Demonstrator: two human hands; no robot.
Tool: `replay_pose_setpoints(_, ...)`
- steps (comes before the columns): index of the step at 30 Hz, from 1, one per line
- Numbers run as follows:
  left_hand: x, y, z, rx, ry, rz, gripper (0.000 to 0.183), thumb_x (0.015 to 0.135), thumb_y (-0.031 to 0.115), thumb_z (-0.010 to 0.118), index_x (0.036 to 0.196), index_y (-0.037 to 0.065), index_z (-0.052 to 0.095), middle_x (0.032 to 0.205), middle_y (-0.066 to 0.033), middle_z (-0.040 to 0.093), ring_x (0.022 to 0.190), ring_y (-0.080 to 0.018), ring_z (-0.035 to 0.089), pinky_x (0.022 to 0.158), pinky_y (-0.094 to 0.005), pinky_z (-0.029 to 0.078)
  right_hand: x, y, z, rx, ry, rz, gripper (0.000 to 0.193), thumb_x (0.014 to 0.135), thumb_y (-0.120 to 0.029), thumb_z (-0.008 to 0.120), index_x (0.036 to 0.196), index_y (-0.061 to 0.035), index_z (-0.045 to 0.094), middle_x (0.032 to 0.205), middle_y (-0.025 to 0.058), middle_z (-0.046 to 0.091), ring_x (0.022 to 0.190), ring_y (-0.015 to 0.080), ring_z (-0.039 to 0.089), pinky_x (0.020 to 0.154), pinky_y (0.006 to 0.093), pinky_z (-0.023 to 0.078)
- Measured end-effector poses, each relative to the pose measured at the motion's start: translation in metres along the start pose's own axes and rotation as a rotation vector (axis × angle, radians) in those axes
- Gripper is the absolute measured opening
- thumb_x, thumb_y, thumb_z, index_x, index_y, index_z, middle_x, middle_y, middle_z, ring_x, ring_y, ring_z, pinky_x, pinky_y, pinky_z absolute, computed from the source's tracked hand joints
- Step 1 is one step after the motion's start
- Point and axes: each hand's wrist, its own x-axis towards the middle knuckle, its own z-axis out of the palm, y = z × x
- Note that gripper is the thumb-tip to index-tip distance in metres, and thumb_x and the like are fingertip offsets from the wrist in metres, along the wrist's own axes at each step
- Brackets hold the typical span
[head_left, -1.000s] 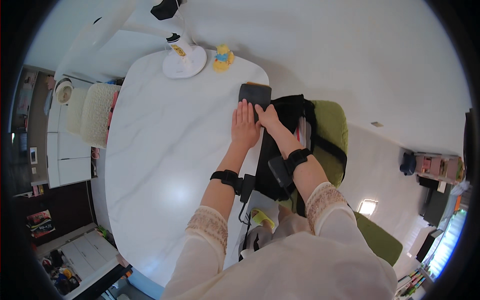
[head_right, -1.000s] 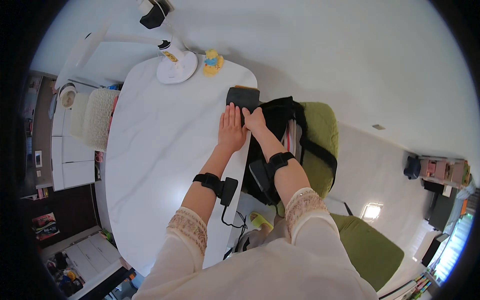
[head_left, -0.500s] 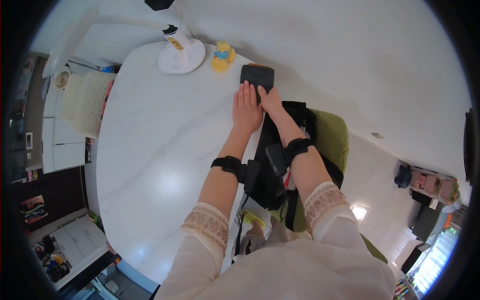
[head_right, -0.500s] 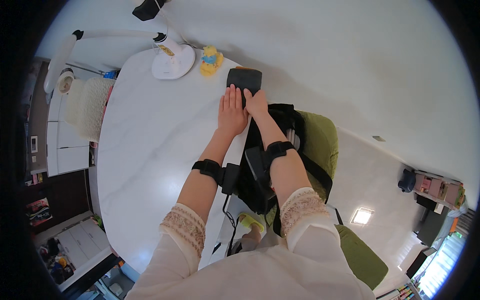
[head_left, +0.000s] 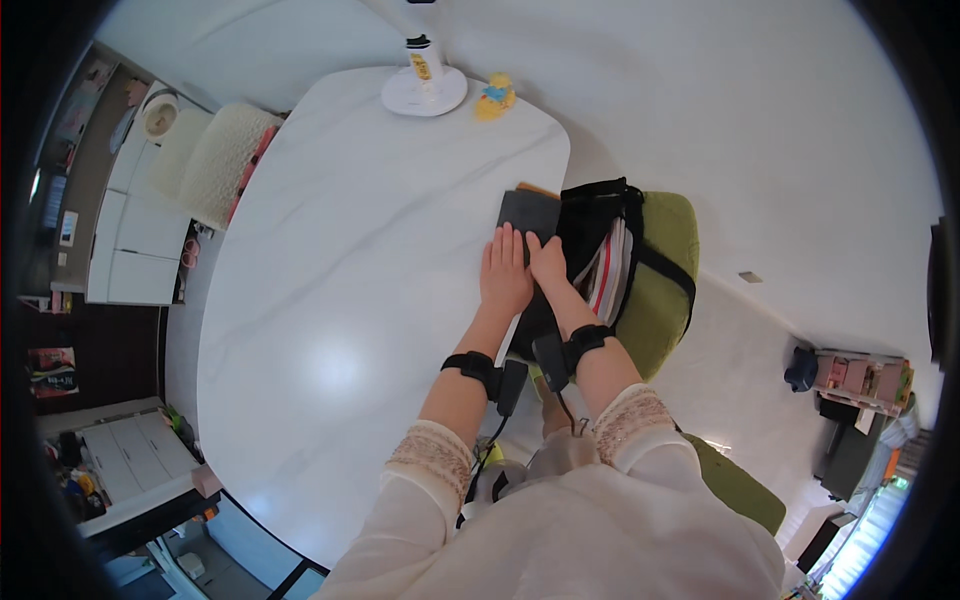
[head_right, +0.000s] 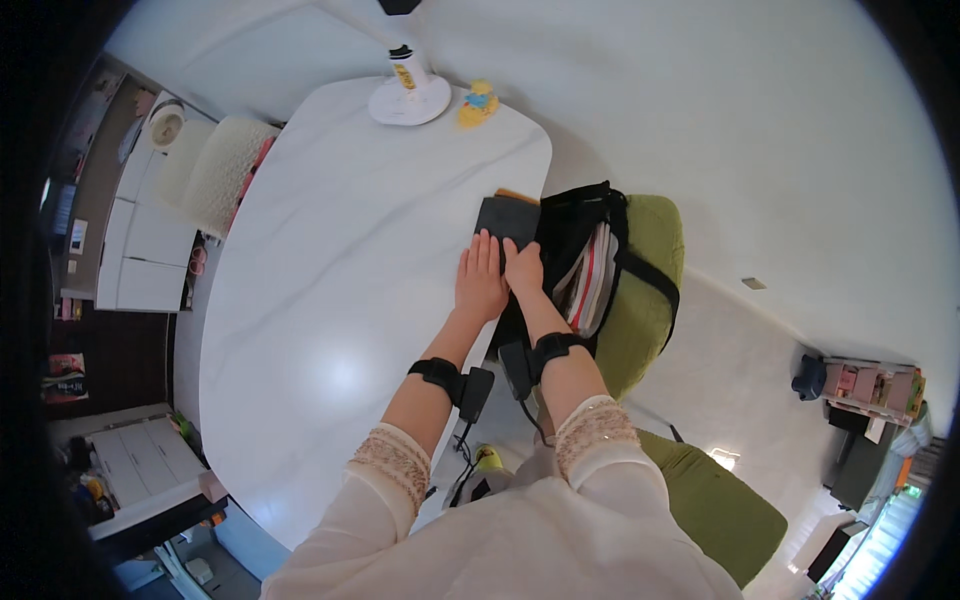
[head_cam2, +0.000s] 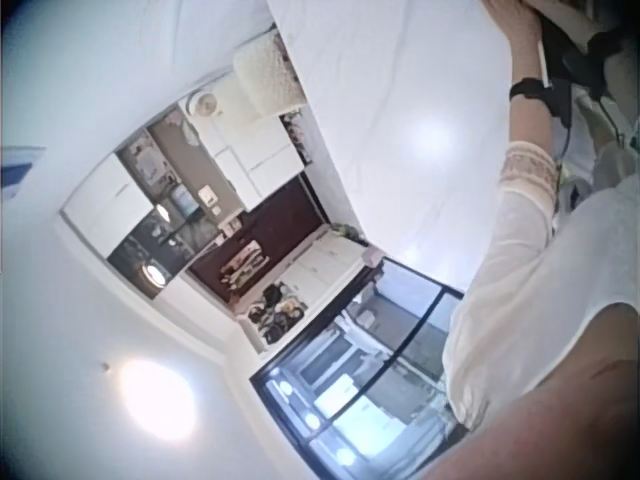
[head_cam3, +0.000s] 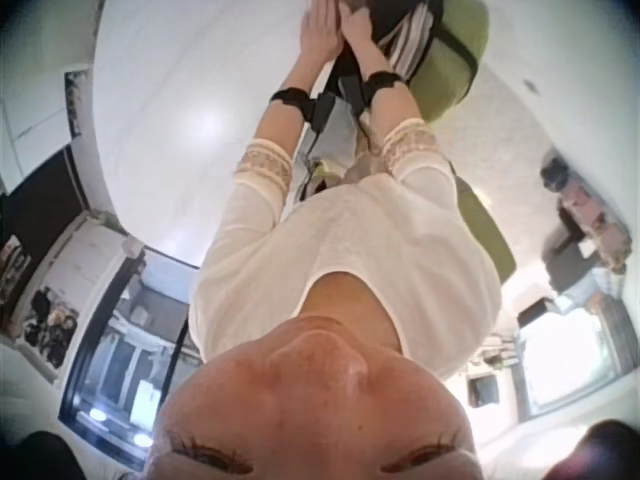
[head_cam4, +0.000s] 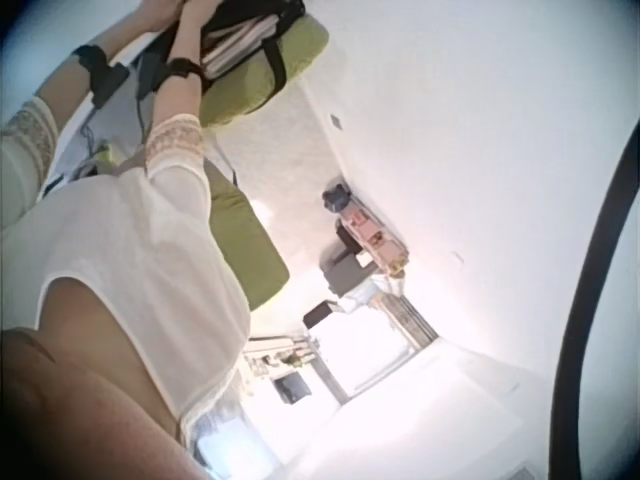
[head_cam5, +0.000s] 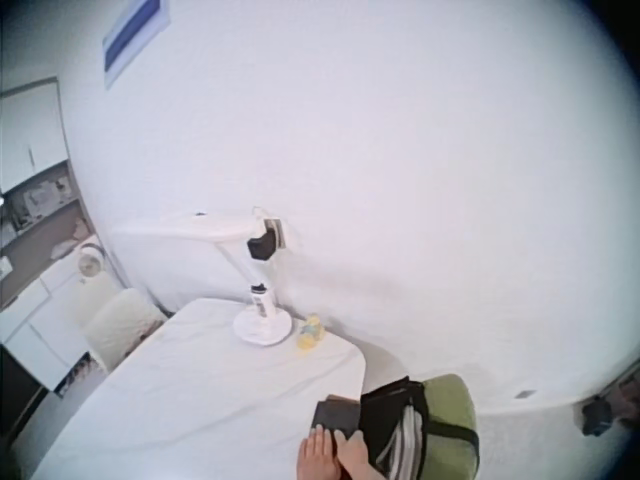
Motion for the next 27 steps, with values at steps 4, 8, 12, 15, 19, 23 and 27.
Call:
replay_pose_setpoints(4,-0.075,-0.011,0.002,0.022,0.105,0.027,0.067,0.085,0.028,0.052,0.140,-0.004,0.028,0.149,-0.0210,0.022,0.139,-0.0314,0.021,0.111,-0.0443,0.019,-0.068,0.022,0.015,-0.045,-0.027,0.021,0.059,0.085,-0.044,0.058,0.107,0.0095,0.047,0.103,0.0335,0.059,0.098,0.0451,0.058,0.085,0.0451,0.047)
replay_pose_setpoints(8,-0.151,-0.023,-0.012,0.023,0.088,0.064,0.066,0.087,0.028,0.049,0.141,-0.003,0.027,0.150,-0.0210,0.021,0.140,-0.0318,0.018,0.112,-0.0445,0.016,-0.140,0.043,0.036,-0.010,-0.012,0.008,0.060,0.085,-0.045,0.058,0.108,0.0094,0.047,0.102,0.0327,0.060,0.098,0.0448,0.058,0.085,0.0450,0.046)
replay_pose_setpoints(12,-0.221,-0.039,-0.022,0.045,-0.005,0.028,0.066,0.088,0.030,0.048,0.142,-0.003,0.026,0.150,-0.0197,0.019,0.140,-0.0308,0.017,0.112,-0.0441,0.015,-0.208,0.060,0.058,0.044,-0.017,0.048,0.060,0.085,-0.044,0.058,0.107,0.0110,0.049,0.105,0.0326,0.059,0.101,0.0432,0.058,0.087,0.0436,0.046)
replay_pose_setpoints(15,-0.264,-0.044,-0.030,0.068,-0.083,0.029,0.069,0.088,0.032,0.047,0.143,-0.001,0.023,0.152,-0.0181,0.016,0.141,-0.0293,0.014,0.113,-0.0431,0.013,-0.242,0.079,0.070,0.056,-0.055,0.059,0.059,0.084,-0.042,0.059,0.110,0.0092,0.047,0.107,0.0317,0.059,0.102,0.0423,0.058,0.088,0.0437,0.045)
replay_pose_setpoints(19,-0.311,-0.054,-0.043,0.080,-0.161,-0.006,0.071,0.088,0.032,0.048,0.145,0.000,0.019,0.153,-0.0166,0.013,0.142,-0.0282,0.011,0.114,-0.0426,0.011,-0.290,0.082,0.077,0.093,-0.125,0.108,0.056,0.085,-0.041,0.059,0.109,0.0087,0.049,0.107,0.0306,0.059,0.101,0.0412,0.059,0.087,0.0431,0.046)
replay_pose_setpoints(23,-0.345,-0.058,-0.047,0.052,-0.140,-0.010,0.071,0.089,0.031,0.050,0.145,0.000,0.019,0.153,-0.0161,0.013,0.142,-0.0281,0.010,0.114,-0.0428,0.011,-0.323,0.087,0.084,0.127,-0.164,0.126,0.055,0.085,-0.039,0.059,0.108,0.0095,0.050,0.105,0.0300,0.060,0.099,0.0408,0.060,0.084,0.0425,0.047)
replay_pose_setpoints(27,-0.371,-0.058,-0.050,0.038,-0.112,-0.013,0.071,0.089,0.031,0.049,0.144,0.000,0.019,0.153,-0.0162,0.013,0.142,-0.0283,0.010,0.114,-0.0426,0.012,-0.341,0.106,0.094,0.150,-0.124,0.000,0.054,0.086,-0.038,0.059,0.106,0.0112,0.050,0.102,0.0297,0.061,0.094,0.0405,0.061,0.081,0.0416,0.049)
